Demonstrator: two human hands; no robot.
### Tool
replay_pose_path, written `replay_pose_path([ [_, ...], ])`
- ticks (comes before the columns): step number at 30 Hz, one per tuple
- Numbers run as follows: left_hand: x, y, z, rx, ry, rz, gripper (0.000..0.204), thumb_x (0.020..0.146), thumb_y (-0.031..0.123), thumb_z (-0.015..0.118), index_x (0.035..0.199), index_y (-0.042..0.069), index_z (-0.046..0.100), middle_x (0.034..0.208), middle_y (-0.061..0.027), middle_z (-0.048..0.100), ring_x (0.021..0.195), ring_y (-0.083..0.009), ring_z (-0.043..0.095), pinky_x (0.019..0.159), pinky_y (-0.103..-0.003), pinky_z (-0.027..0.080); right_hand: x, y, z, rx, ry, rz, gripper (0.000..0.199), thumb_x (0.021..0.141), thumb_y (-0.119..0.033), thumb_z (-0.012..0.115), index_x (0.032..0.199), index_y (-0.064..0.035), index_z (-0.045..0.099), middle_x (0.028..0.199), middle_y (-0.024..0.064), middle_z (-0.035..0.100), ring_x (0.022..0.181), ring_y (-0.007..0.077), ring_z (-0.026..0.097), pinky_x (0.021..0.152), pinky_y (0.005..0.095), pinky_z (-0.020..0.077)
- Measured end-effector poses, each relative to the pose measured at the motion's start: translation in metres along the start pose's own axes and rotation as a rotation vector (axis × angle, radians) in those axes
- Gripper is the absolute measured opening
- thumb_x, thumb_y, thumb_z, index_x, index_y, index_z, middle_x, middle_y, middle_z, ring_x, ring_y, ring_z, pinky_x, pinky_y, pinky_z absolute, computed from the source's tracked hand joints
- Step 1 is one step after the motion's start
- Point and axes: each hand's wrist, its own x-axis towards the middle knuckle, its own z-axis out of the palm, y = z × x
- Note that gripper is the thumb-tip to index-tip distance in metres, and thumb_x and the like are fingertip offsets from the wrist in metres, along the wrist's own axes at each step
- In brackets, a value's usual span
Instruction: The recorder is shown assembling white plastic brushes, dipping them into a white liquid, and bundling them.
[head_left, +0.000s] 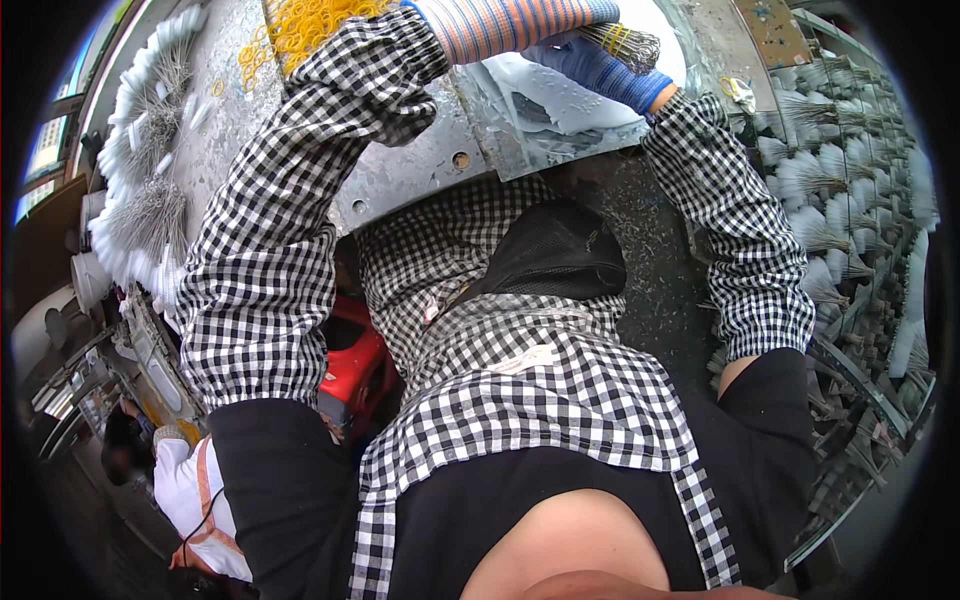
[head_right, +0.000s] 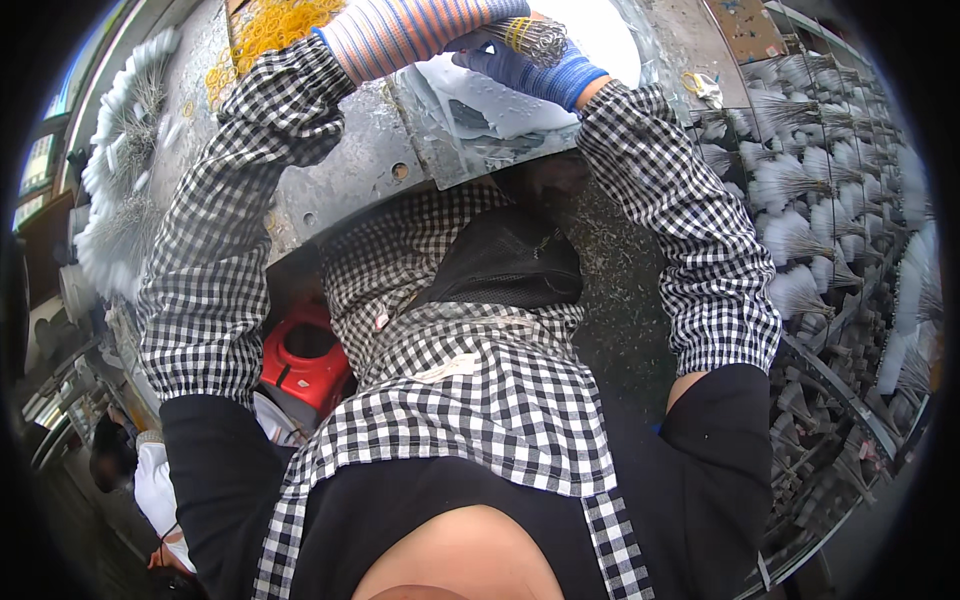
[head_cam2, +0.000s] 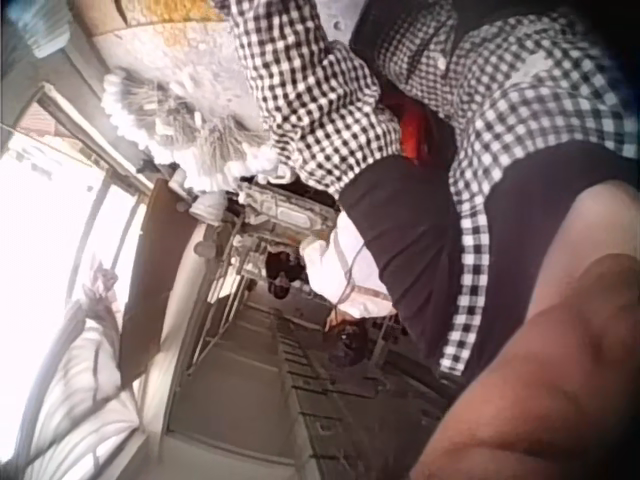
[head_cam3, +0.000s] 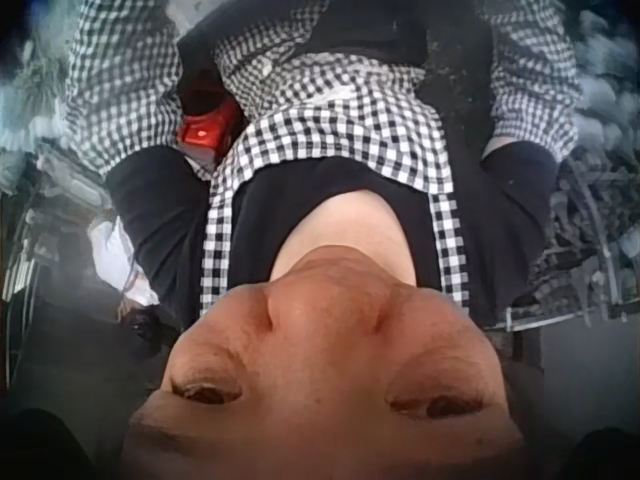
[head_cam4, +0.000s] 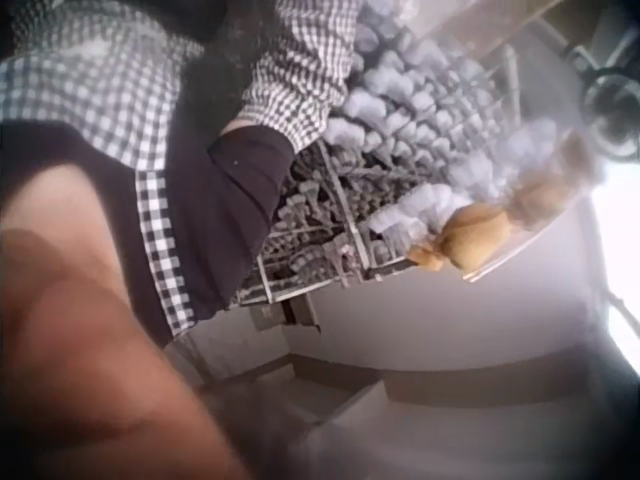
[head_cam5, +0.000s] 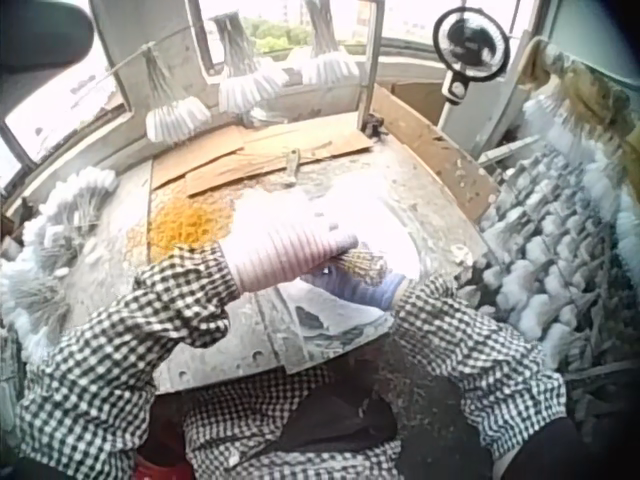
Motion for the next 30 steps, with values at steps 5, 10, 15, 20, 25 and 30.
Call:
replay_pose_path([
  [5,-0.015,-0.005,0.013,0.018,0.056,0.043,0.019,0.084,0.024,0.065,0.104,0.024,0.065,0.095,-0.0032,0.066,0.081,-0.0243,0.068,0.064,-0.040,0.056,0.005,-0.004,0.001,-0.325,-0.253,-0.049,0.036,0.108,-0.020,0.049,0.143,-0.0150,0.057,0.132,0.0025,0.065,0.117,0.0093,0.062,0.100,0.0244,0.0503],
  [10,-0.004,-0.003,0.014,-0.054,0.094,0.059,0.021,0.083,0.024,0.064,0.104,0.025,0.065,0.097,-0.0032,0.066,0.083,-0.0250,0.069,0.067,-0.040,0.056,-0.010,0.001,-0.007,-0.341,-0.215,-0.030,0.033,0.106,-0.022,0.056,0.138,-0.0176,0.063,0.126,0.0030,0.069,0.109,0.0114,0.065,0.092,0.0254,0.0530],
  [15,-0.018,-0.019,0.035,-2.075,0.003,-0.839,0.024,0.102,0.030,0.063,0.089,0.009,0.066,0.075,0.0041,0.054,0.073,-0.0056,0.054,0.063,-0.026,0.048,0.019,-0.138,-0.050,-0.280,-0.244,0.275,0.027,0.105,-0.027,0.060,0.125,-0.0137,0.071,0.114,0.0059,0.075,0.098,0.0136,0.070,0.084,0.0270,0.0560],
  [20,-0.021,-0.053,0.014,-1.391,0.415,-0.425,0.017,0.105,0.018,0.059,0.119,0.008,0.054,0.089,0.0016,0.061,0.081,-0.0099,0.059,0.079,-0.026,0.051,0.006,-0.194,-0.098,-0.035,0.307,0.025,0.030,0.089,-0.022,0.075,0.113,-0.0054,0.070,0.091,0.0100,0.074,0.075,0.0210,0.068,0.070,0.0356,0.0557],
  [25,-0.028,-0.065,0.016,-1.565,0.456,-0.510,0.022,0.106,0.023,0.060,0.120,0.008,0.054,0.090,-0.0005,0.064,0.084,-0.0137,0.068,0.080,-0.030,0.058,0.021,-0.220,-0.105,-0.107,0.102,0.095,0.031,0.092,-0.032,0.073,0.106,-0.0042,0.070,0.083,0.0151,0.073,0.076,0.0264,0.071,0.074,0.0372,0.0566],
  [30,-0.031,-0.064,0.017,-1.574,0.443,-0.656,0.022,0.105,0.022,0.061,0.120,0.008,0.055,0.091,-0.0019,0.065,0.083,-0.0142,0.068,0.078,-0.031,0.059,0.028,-0.227,-0.104,-0.178,0.057,0.202,0.040,0.092,-0.041,0.072,0.104,-0.0029,0.069,0.087,0.0167,0.073,0.082,0.0302,0.072,0.077,0.0401,0.0569],
])
